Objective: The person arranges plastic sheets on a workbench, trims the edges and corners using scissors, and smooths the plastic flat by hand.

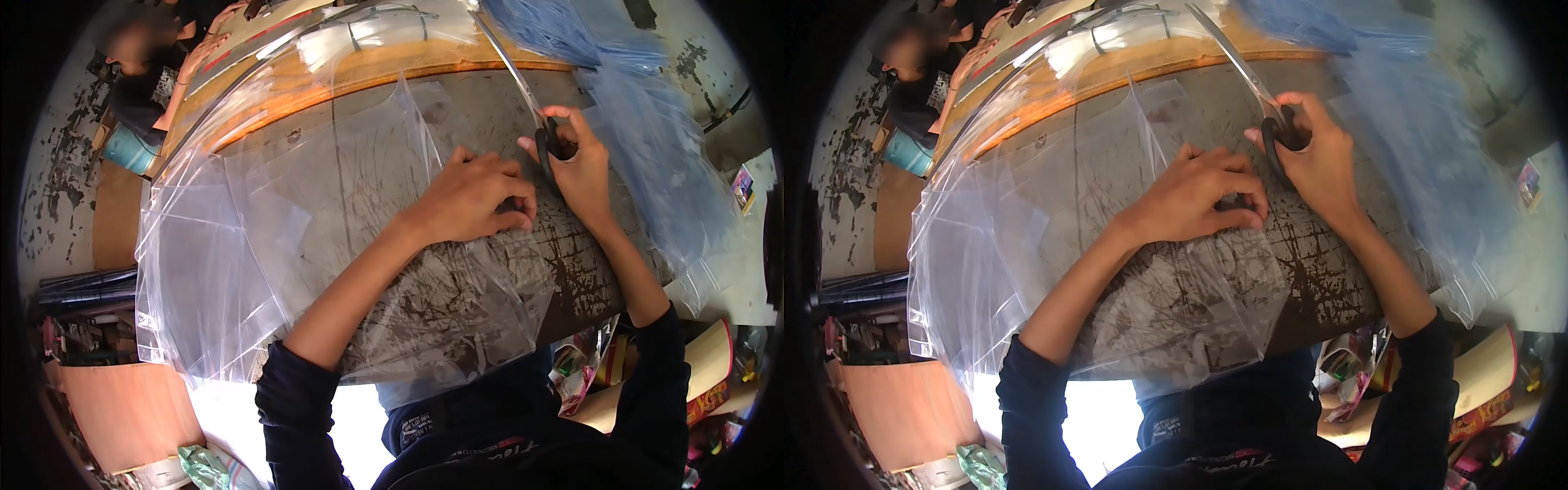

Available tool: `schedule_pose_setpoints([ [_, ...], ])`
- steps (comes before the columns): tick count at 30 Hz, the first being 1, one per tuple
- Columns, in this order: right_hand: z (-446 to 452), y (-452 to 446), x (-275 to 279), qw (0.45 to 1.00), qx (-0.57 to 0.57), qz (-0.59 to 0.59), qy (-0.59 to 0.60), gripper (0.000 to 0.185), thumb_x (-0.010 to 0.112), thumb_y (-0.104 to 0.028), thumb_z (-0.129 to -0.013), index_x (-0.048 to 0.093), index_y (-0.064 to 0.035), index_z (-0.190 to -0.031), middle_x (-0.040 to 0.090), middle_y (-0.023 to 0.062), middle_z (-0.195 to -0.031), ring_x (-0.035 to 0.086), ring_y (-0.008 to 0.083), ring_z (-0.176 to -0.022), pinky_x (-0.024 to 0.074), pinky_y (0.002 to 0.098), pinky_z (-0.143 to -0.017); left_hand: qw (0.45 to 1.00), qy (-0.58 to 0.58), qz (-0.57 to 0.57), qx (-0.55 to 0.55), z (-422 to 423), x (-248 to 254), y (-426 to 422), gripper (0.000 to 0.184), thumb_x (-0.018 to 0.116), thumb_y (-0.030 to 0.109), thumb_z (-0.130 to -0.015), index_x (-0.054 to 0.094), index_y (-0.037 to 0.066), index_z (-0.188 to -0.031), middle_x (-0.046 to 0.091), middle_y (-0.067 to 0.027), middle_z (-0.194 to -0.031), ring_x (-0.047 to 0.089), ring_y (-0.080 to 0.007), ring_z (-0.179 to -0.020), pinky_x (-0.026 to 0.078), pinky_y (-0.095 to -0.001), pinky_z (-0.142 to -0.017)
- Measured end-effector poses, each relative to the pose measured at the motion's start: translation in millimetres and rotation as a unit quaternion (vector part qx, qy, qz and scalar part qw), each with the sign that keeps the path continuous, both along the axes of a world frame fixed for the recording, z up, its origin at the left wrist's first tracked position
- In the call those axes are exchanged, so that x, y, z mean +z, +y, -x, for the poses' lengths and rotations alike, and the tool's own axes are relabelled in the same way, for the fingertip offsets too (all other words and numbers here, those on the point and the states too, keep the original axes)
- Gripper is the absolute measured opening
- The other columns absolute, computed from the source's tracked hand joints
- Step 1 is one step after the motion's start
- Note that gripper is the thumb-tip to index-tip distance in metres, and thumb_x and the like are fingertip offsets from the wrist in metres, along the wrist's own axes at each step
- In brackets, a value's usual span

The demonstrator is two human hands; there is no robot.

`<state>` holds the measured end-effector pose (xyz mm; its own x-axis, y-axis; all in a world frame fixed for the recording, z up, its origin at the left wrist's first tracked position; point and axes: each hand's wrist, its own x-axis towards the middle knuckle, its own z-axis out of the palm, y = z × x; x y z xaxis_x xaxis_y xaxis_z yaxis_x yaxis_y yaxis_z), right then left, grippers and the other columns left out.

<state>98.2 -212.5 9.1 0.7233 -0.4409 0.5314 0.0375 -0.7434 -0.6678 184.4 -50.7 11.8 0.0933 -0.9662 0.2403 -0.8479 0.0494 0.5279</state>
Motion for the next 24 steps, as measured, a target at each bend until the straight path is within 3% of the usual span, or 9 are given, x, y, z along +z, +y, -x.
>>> schedule_pose_setpoints([
  [4, 0, 0, 2, 1.0, 0.007, 0.005, 0.004, 0.04, 0.077, -0.016, -0.071, 0.053, -0.006, -0.102, 0.047, 0.0022, -0.052, 0.04, 0.0069, -0.05, 0.0337, 0.0238, -0.046, 0.998, 0.012, 0.059, 0.012, -3, -8, -4, 0.006, 0.065, 0.021, -0.079, 0.063, 0.015, -0.081, 0.057, 0.0016, -0.083, 0.054, -0.0175, -0.088, 0.034, -0.0355, -0.077],
  [6, 1, 1, 4, 1.0, 0.002, -0.005, 0.016, 0.039, 0.077, -0.015, -0.071, 0.053, -0.0055, -0.101, 0.043, 0.0014, -0.052, 0.038, 0.0072, -0.05, 0.0325, 0.0241, -0.046, 0.988, 0.105, 0.113, -0.031, -7, -11, -8, 0.005, 0.064, 0.013, -0.079, 0.062, 0.013, -0.083, 0.058, -0.0024, -0.081, 0.057, -0.0214, -0.081, 0.041, -0.0367, -0.073],
  [10, 1, 1, 3, 1.0, 0.014, -0.005, 0.0, 0.039, 0.077, -0.014, -0.071, 0.053, -0.0052, -0.101, 0.042, 0.001, -0.051, 0.037, 0.007, -0.049, 0.0313, 0.0244, -0.046, 0.989, 0.097, 0.111, -0.029, -5, -6, -6, 0.01, 0.064, 0.006, -0.076, 0.06, 0.009, -0.084, 0.057, -0.0065, -0.078, 0.058, -0.0255, -0.077, 0.044, -0.038, -0.072],
  [12, 2, 1, 3, 1.0, 0.009, -0.015, 0.012, 0.039, 0.076, -0.013, -0.071, 0.053, -0.0053, -0.101, 0.042, 0.0012, -0.051, 0.037, 0.007, -0.05, 0.0312, 0.0242, -0.046, 0.99, 0.016, 0.139, -0.003, -1, -6, -6, 0.01, 0.062, 0.002, -0.074, 0.057, 0.006, -0.082, 0.056, -0.0079, -0.077, 0.058, -0.027, -0.08, 0.045, -0.0374, -0.071],
  [16, 3, 2, 4, 1.0, -0.004, -0.012, 0.019, 0.038, 0.076, -0.014, -0.071, 0.054, -0.0056, -0.101, 0.043, 0.0014, -0.052, 0.038, 0.0069, -0.05, 0.0316, 0.0242, -0.046, 0.986, -0.031, 0.166, 0.01, 3, -8, -7, 0.011, 0.061, 0.0, -0.074, 0.054, 0.003, -0.082, 0.055, -0.0101, -0.079, 0.059, -0.0286, -0.076, 0.047, -0.0373, -0.066],
  [18, 2, 3, 2, 0.999, 0.007, -0.031, -0.006, 0.038, 0.076, -0.015, -0.072, 0.054, -0.0055, -0.101, 0.044, 0.0013, -0.052, 0.039, 0.007, -0.049, 0.032, 0.0241, -0.046, 0.981, 0.013, 0.163, 0.104, 3, -6, -5, 0.011, 0.06, -0.001, -0.076, 0.053, 0.002, -0.084, 0.055, -0.012, -0.084, 0.062, -0.0272, -0.072, 0.05, -0.0354, -0.06],
  [22, 4, 3, 5, 0.999, -0.002, -0.025, 0.034, 0.038, 0.076, -0.017, -0.072, 0.053, -0.0055, -0.101, 0.048, 0.002, -0.054, 0.041, 0.0069, -0.05, 0.0334, 0.0239, -0.046, 0.969, 0.06, 0.175, 0.165, -6, -9, -9, 0.011, 0.056, -0.005, -0.079, 0.052, 0.0, -0.088, 0.054, -0.0134, -0.087, 0.065, -0.0251, -0.075, 0.054, -0.0337, -0.06],
  [24, 3, 3, 5, 0.998, -0.001, -0.03, 0.046, 0.039, 0.076, -0.019, -0.072, 0.053, -0.0056, -0.101, 0.051, 0.0026, -0.055, 0.044, 0.0068, -0.05, 0.0346, 0.0237, -0.047, 0.952, 0.167, 0.177, 0.186, -7, -8, -9, 0.01, 0.051, -0.009, -0.082, 0.051, -0.001, -0.088, 0.054, -0.0113, -0.087, 0.066, -0.0225, -0.081, 0.055, -0.032, -0.062],
])
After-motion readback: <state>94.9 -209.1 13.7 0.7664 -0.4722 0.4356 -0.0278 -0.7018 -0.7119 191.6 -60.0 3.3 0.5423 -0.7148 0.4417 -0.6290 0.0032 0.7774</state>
